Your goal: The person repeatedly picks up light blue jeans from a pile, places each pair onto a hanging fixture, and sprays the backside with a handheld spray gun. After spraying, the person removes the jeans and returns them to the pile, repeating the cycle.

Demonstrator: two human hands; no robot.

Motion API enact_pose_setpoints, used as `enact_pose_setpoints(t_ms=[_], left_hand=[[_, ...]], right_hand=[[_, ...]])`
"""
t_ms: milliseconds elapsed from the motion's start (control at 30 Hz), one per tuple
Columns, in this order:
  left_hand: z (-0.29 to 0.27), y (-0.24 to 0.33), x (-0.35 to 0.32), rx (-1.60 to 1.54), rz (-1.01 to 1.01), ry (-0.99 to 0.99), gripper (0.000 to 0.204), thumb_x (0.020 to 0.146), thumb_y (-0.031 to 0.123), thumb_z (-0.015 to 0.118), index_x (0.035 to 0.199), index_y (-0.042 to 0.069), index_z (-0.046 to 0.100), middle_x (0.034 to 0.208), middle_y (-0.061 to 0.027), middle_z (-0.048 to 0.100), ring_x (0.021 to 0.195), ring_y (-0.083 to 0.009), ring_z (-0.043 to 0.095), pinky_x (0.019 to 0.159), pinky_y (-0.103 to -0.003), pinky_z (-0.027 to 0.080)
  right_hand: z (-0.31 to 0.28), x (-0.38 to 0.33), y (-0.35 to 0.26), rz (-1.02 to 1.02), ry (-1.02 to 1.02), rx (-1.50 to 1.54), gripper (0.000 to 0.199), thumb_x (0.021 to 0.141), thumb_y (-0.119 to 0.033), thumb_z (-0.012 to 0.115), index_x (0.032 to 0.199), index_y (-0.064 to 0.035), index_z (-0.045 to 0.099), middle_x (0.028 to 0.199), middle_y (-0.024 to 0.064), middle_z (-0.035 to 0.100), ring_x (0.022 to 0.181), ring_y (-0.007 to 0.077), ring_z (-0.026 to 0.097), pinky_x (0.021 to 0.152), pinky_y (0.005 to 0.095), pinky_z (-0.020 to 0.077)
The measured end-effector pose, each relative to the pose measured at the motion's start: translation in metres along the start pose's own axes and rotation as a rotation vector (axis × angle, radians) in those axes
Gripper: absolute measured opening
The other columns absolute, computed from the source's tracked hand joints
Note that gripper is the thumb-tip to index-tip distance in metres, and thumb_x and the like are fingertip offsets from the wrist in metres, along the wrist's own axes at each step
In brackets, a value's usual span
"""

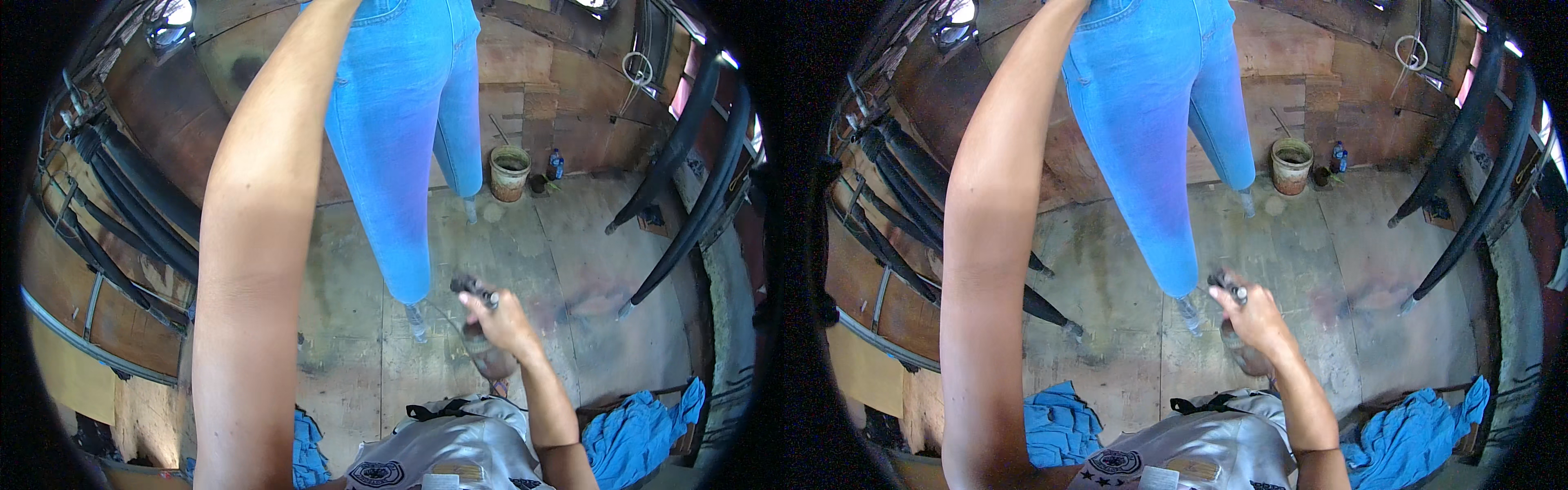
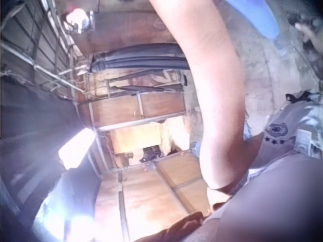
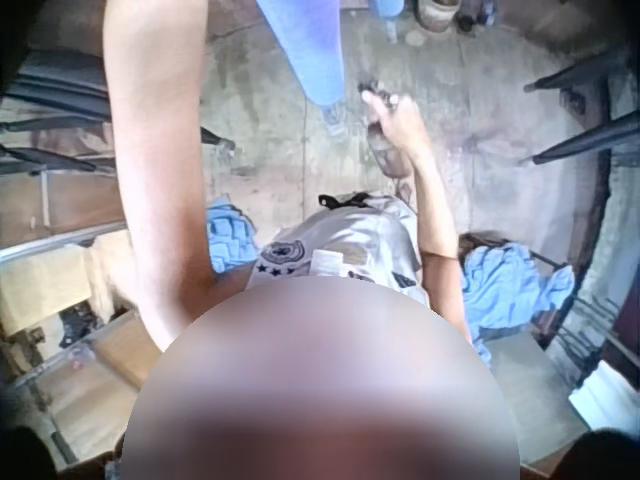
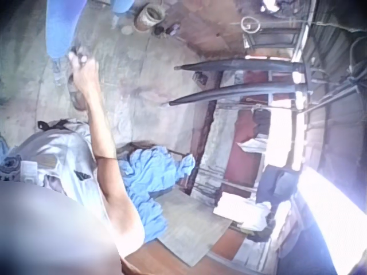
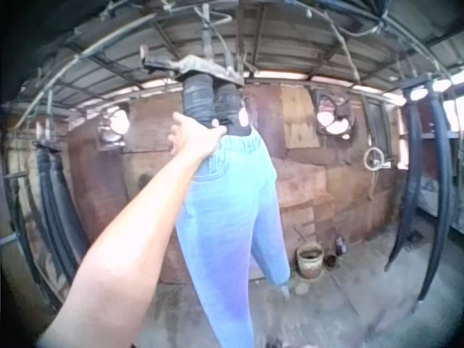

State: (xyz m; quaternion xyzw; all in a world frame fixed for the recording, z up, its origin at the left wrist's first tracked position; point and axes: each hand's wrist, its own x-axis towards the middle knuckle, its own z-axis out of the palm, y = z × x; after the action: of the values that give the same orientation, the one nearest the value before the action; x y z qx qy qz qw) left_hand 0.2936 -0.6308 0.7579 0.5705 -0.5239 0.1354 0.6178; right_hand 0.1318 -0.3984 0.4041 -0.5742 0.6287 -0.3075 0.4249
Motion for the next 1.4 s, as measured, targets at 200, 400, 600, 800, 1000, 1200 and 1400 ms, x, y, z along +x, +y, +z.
enact_pose_setpoints(t_ms=[200,400,600,800,1000,1200,1400], left_hand=[[-0.005,-0.055,0.041,-0.345,0.318,-0.168,0.142,0.064,0.043,0.091,0.152,-0.016,-0.004,0.148,-0.0387,0.036,0.141,-0.0374,0.040,0.118,-0.044,0.031],[-0.021,-0.082,0.073,-0.490,0.111,-0.431,0.146,0.069,0.031,0.093,0.149,-0.011,-0.021,0.138,-0.0364,0.049,0.112,-0.0316,0.065,0.094,-0.033,0.054],[-0.016,-0.063,0.058,0.346,0.301,0.226,0.118,0.070,0.026,0.089,0.154,-0.006,0.013,0.134,-0.0346,0.051,0.124,-0.0435,0.053,0.106,-0.047,0.044],[0.009,0.001,-0.018,-0.033,0.782,0.222,0.042,0.084,0.016,0.071,0.120,0.002,0.055,0.116,-0.0228,0.054,0.112,-0.0402,0.055,0.099,-0.046,0.045],[0.003,0.019,-0.064,0.214,0.688,0.242,0.056,0.087,0.033,0.074,0.126,-0.001,0.051,0.128,-0.0241,0.056,0.117,-0.0363,0.058,0.102,-0.047,0.045],[-0.042,-0.013,-0.046,0.022,0.571,0.049,0.060,0.088,0.049,0.070,0.128,0.005,0.061,0.121,-0.0248,0.065,0.116,-0.0362,0.063,0.100,-0.042,0.048],[-0.058,-0.045,-0.012,-0.326,0.422,-0.229,0.056,0.095,0.042,0.068,0.129,-0.001,0.057,0.121,-0.0175,0.065,0.119,-0.0228,0.060,0.103,-0.034,0.044]], right_hand=[[-0.018,-0.011,0.055,0.006,0.006,0.126,0.037,0.094,-0.031,0.066,0.102,0.0046,0.071,0.075,0.0098,0.073,0.070,0.0148,0.062,0.072,0.0312,0.0505],[-0.074,-0.011,0.057,-0.205,0.142,0.165,0.043,0.094,-0.024,0.065,0.128,0.0033,0.060,0.077,0.0090,0.073,0.078,0.0119,0.064,0.079,0.0296,0.0506],[-0.133,-0.002,0.057,-0.202,0.163,0.207,0.050,0.096,-0.021,0.066,0.138,0.0026,0.056,0.076,0.0069,0.070,0.077,0.0095,0.062,0.078,0.0276,0.0500],[-0.164,0.018,0.047,-0.281,0.183,0.140,0.042,0.099,-0.028,0.061,0.130,0.0006,0.063,0.074,0.0055,0.069,0.062,0.0081,0.054,0.058,0.0263,0.0438],[-0.203,0.031,0.001,-0.400,0.189,0.312,0.048,0.097,-0.017,0.062,0.140,0.0036,0.054,0.102,0.0057,0.072,0.078,0.0074,0.062,0.079,0.0255,0.0500],[-0.234,0.022,-0.057,-0.738,0.251,0.557,0.051,0.099,-0.019,0.062,0.146,-0.0018,0.049,0.086,0.0043,0.071,0.051,-0.0005,0.041,0.046,0.0177,0.0336],[-0.241,0.032,-0.065,-0.759,0.319,0.453,0.042,0.104,-0.034,0.054,0.132,-0.0023,0.059,0.074,0.0068,0.067,0.042,0.0031,0.040,0.038,0.0194,0.0319]])
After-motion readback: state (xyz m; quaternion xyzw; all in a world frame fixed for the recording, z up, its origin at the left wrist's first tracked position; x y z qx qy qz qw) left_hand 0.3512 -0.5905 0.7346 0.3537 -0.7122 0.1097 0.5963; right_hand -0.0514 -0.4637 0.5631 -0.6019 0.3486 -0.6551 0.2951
